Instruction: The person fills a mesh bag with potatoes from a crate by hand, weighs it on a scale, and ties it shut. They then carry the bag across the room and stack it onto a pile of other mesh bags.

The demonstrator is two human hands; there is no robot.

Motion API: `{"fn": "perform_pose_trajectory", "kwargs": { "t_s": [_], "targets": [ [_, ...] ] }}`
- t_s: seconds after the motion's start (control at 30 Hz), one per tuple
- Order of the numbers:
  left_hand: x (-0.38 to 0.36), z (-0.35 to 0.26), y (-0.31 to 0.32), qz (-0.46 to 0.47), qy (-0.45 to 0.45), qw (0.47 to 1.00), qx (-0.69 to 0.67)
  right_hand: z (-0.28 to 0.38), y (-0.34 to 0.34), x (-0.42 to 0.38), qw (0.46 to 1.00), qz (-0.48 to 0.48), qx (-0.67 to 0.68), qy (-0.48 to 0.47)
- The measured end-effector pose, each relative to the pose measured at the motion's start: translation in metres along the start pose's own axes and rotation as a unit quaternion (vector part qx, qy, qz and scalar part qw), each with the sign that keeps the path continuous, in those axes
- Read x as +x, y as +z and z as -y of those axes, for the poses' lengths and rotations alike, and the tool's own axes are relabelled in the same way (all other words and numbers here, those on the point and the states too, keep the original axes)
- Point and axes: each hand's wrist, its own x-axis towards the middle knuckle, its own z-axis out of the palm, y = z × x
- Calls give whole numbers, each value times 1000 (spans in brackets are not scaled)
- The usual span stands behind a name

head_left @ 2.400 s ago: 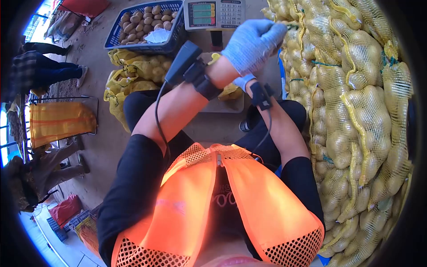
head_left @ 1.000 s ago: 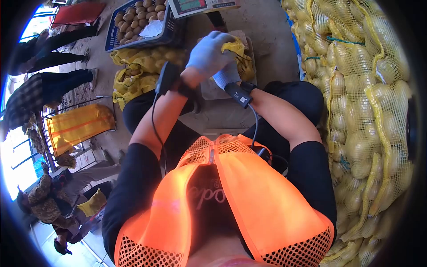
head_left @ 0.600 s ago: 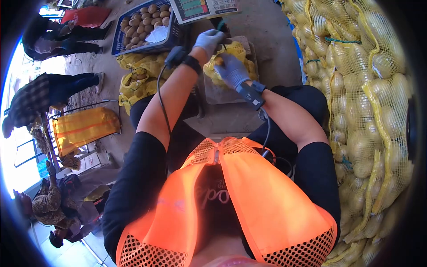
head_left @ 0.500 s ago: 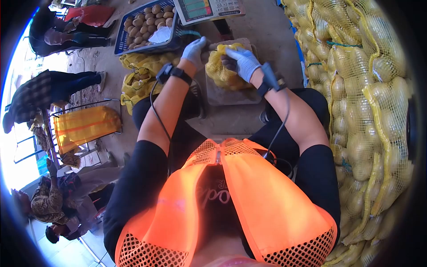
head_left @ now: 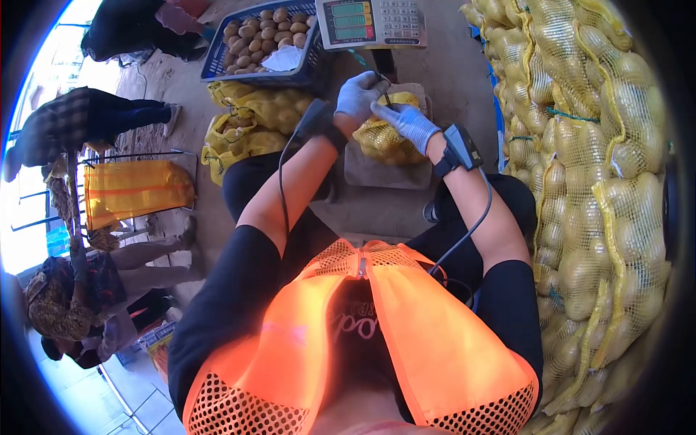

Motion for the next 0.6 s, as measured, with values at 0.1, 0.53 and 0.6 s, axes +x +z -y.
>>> {"fn": "perform_pose_trajectory", "kwargs": {
  "t_s": [0.1, 0.53, 0.6],
  "targets": [
    [2, 22, 8, 5, -305, 903, -302, -21, 4, 3, 987, -136, -25, -81],
    [-7, 57, -9, -81, -542, 593, -589, -31, 15, 2, 834, -338, -311, -307],
    [-29, 85, -20, 28, -482, 607, -631, -42, 6, 28, 950, -237, 81, -185]
  ]
}}
